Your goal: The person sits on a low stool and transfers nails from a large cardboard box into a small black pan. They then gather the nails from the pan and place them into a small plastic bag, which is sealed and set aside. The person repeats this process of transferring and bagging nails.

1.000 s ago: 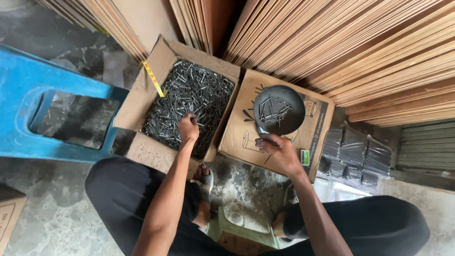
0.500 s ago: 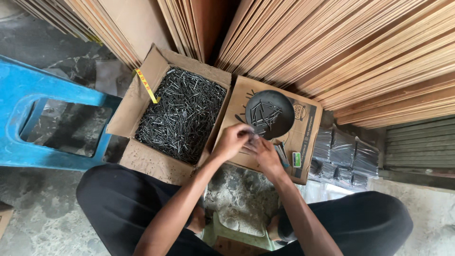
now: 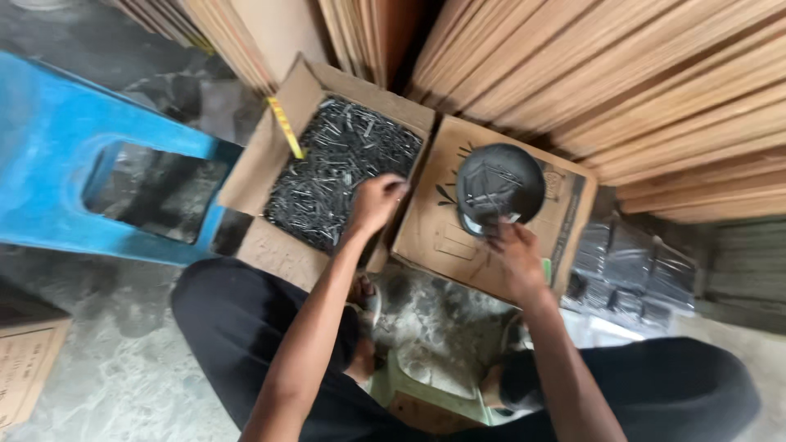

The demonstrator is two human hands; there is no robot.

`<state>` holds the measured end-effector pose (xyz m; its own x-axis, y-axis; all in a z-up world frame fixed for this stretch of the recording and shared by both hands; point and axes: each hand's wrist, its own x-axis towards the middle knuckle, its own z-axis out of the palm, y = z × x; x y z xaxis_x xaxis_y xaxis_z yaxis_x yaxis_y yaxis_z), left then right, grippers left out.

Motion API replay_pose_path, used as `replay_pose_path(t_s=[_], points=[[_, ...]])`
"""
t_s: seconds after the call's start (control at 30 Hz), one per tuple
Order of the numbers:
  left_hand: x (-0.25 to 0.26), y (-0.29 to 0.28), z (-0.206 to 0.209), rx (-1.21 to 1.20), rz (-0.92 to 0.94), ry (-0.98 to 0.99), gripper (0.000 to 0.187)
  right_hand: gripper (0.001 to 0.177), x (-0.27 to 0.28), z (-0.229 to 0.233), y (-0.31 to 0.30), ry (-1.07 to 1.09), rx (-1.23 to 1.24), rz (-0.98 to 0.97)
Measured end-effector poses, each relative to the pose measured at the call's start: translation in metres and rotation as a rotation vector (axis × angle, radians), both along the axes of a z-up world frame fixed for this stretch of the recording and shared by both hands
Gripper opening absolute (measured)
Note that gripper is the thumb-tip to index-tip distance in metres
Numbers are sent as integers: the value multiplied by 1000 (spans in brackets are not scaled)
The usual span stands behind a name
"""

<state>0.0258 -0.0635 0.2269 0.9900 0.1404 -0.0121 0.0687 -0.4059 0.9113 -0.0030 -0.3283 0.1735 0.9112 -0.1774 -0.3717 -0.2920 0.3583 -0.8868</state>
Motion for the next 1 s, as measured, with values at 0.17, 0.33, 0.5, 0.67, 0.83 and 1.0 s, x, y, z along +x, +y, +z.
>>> replay_pose_path(t_s=[0.17, 0.33, 0.5, 0.67, 0.83, 1.0], points=[[-23, 76, -188, 87, 214, 257, 20, 64, -3, 115, 26, 82, -78, 186], [-39, 68, -224, 236, 213, 461, 26, 62, -10, 132, 36, 71, -149, 190], [-47, 43, -148, 463, -69, 363, 41, 34, -12, 118, 34, -46, -236, 530], [-39, 52, -217, 604, -157, 321, 49, 32, -13, 117, 36, -46, -273, 743], [-37, 53, -228, 674, -188, 347, 46, 31, -14, 110, 38, -9, -313, 813], [-38, 56, -244, 615, -152, 314, 33, 30, -15, 95, 37, 4, -317, 859]])
